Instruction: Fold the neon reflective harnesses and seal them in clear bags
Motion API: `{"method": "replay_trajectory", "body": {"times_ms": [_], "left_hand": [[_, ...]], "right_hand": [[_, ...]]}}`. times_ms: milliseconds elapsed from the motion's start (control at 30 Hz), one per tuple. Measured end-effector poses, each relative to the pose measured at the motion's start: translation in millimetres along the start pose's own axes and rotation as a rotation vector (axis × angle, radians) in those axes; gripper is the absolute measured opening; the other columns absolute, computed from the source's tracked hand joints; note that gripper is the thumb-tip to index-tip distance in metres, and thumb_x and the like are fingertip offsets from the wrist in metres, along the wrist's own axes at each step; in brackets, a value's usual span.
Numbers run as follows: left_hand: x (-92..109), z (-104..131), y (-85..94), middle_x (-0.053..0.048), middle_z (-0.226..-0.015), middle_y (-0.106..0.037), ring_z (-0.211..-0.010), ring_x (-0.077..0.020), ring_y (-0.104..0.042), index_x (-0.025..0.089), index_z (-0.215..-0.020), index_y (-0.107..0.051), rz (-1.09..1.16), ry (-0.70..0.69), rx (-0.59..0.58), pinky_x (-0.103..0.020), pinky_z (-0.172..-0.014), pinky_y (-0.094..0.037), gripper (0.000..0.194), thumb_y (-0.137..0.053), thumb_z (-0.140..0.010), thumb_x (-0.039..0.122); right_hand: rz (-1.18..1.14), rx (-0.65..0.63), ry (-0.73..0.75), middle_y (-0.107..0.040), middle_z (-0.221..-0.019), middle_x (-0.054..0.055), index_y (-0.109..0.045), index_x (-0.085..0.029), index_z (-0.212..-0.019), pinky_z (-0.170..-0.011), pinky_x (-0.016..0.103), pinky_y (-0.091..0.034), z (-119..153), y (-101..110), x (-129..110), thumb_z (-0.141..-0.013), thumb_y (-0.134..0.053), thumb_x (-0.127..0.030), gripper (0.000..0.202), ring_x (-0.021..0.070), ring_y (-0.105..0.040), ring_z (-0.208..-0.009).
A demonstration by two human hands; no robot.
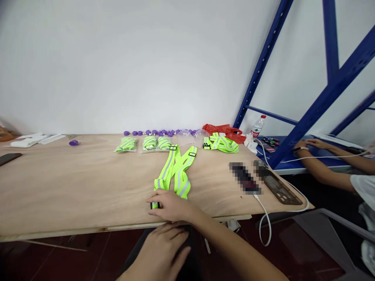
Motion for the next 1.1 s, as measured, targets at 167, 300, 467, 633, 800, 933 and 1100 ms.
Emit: {"method": "replay_trajectory", "body": {"times_ms": [167, 300, 467, 633, 800, 933, 1100], "left_hand": [[-36, 0, 35.3, -0.011, -0.102, -0.066, -0.094, -0.0241, -0.065, 0.019, -0.108, -0.060, 0.080, 0.096, 0.172, -0.037, -0.078, -0.057, 0.022, -0.041, -0.097, 0.015], [-62, 6, 21.3, -0.016, -0.128, -0.061, -0.116, -0.0287, -0.061, 0.016, -0.132, -0.047, -0.029, 0.108, 0.111, -0.043, -0.090, -0.057, 0.037, -0.044, -0.096, 0.014], [-69, 15, 12.4, -0.016, -0.140, -0.058, -0.133, -0.0304, -0.052, 0.015, -0.139, -0.044, -0.167, 0.025, 0.011, -0.049, -0.106, -0.050, 0.043, -0.045, -0.097, 0.016], [-75, 14, 21.3, -0.012, -0.140, -0.058, -0.133, -0.0314, -0.050, 0.018, -0.135, -0.051, -0.208, 0.008, -0.070, -0.059, -0.117, -0.033, 0.039, -0.053, -0.096, 0.026], [-84, -1, 31.2, -0.007, -0.149, -0.050, -0.149, -0.0409, -0.022, 0.022, -0.117, -0.058, -0.159, 0.022, -0.152, -0.072, -0.116, -0.020, 0.027, -0.058, -0.091, 0.028], [-89, -14, 35.7, -0.009, -0.142, -0.057, -0.146, -0.0347, -0.032, 0.022, -0.118, -0.053, -0.015, -0.029, -0.248, -0.061, -0.118, -0.031, 0.029, -0.060, -0.091, 0.025], [-87, -8, 33.0, -0.018, -0.160, -0.032, -0.150, -0.0338, -0.027, 0.019, -0.108, -0.052, -0.051, -0.051, -0.190, -0.058, -0.116, -0.036, 0.015, -0.055, -0.093, 0.020]], "right_hand": [[-0.291, 0.114, -0.002, -0.069, -0.128, 0.010, -0.067, -0.016, -0.126, -0.106, 0.036, -0.048, 4, 6, 11, -0.097, -0.045, -0.014, 0.037, 0.0189, -0.063, -0.119], [-0.174, 0.262, -0.021, -0.067, -0.130, 0.009, -0.066, -0.019, -0.125, -0.108, 0.037, -0.048, 9, 2, 7, -0.097, -0.038, -0.011, 0.040, 0.0178, -0.060, -0.123], [0.271, 0.353, 0.035, -0.062, -0.135, 0.013, -0.059, -0.019, -0.134, -0.112, 0.045, -0.046, 41, -2, 0, -0.098, -0.043, -0.015, 0.040, 0.0241, -0.055, -0.129], [0.496, 0.327, -0.119, -0.046, -0.153, 0.018, -0.050, -0.016, -0.145, -0.114, 0.058, -0.040, 81, 2, 19, -0.094, -0.061, -0.034, 0.054, 0.0362, -0.036, -0.145], [0.397, 0.197, -0.162, -0.053, -0.148, 0.017, -0.051, -0.017, -0.143, -0.111, 0.047, -0.046, 85, 9, 33, -0.091, -0.066, -0.034, 0.056, 0.0300, -0.049, -0.137], [0.377, 0.206, -0.110, -0.059, -0.142, 0.015, -0.054, -0.019, -0.140, -0.109, 0.045, -0.048, 82, 15, 31, -0.094, -0.059, -0.027, 0.047, 0.0280, -0.054, -0.132], [0.398, 0.220, -0.092, -0.059, -0.140, 0.015, -0.054, -0.018, -0.139, -0.109, 0.046, -0.048, 90, 10, 25, -0.097, -0.054, -0.023, 0.043, 0.0277, -0.054, -0.132]]}}
Point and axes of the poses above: each hand's wrist, its own z-axis away from the middle knuckle, its own y-axis out of the back of the hand, x = y × z, the point moved 2 cm from there along -z, towards the middle knuckle
